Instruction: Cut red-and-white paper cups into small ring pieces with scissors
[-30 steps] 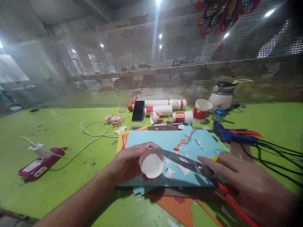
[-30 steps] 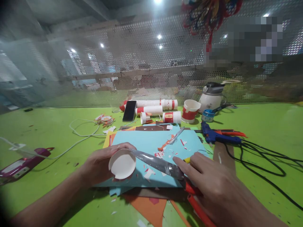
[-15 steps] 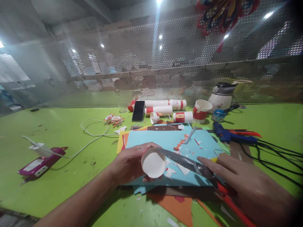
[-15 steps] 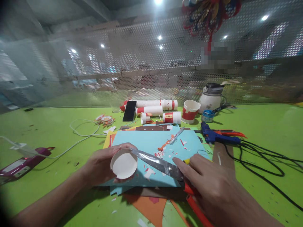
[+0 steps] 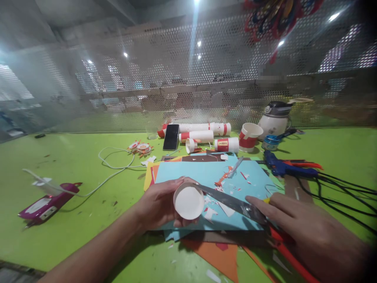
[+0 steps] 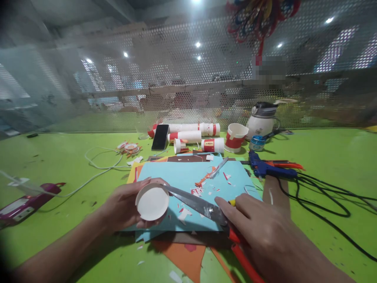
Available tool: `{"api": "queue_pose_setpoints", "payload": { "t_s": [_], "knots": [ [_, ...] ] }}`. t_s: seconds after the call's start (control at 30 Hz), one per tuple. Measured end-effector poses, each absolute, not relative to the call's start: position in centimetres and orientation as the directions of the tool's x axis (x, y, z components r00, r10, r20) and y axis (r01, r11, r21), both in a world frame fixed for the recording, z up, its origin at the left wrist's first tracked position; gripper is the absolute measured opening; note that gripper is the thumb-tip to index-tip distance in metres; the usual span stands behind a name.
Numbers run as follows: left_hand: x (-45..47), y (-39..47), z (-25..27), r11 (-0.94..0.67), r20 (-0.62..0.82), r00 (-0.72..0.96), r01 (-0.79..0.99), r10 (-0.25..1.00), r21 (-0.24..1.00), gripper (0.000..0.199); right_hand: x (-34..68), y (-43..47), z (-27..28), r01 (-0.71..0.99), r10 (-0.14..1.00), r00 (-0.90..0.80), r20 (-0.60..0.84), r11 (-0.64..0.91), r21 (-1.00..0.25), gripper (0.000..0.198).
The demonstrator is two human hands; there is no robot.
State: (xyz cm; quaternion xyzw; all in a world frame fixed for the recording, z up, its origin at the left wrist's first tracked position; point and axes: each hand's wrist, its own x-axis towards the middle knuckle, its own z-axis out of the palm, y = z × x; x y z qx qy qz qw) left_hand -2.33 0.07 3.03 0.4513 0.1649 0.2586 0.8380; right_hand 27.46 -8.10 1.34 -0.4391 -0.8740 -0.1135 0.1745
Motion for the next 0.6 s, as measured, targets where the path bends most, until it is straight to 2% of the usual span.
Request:
{"api": "queue_pose_setpoints", "payload": {
  "t_s": [0.27,0.47,0.6],
  "knots": [
    [-2.52,0.26,3.23,0.509,-0.182,0.778,-0.197,0.601,0.838,0.041,27.35,-8.22,1.46,0.803,0.730,-0.559,0.393,0.595,0.036,0.038],
    [-2.60,0.33,2.99,0.460,-0.094,0.771,-0.271,0.629,0.846,0.031,27.63,-7.99,1.76,0.787,0.727,-0.571,0.380,0.617,0.003,0.037],
    [-2.68,0.54,3.00,0.445,-0.070,0.790,-0.267,0.608,0.855,0.035,27.57,-7.89,2.21,0.798,0.729,-0.540,0.421,0.603,-0.021,0.035]
  ]
}}
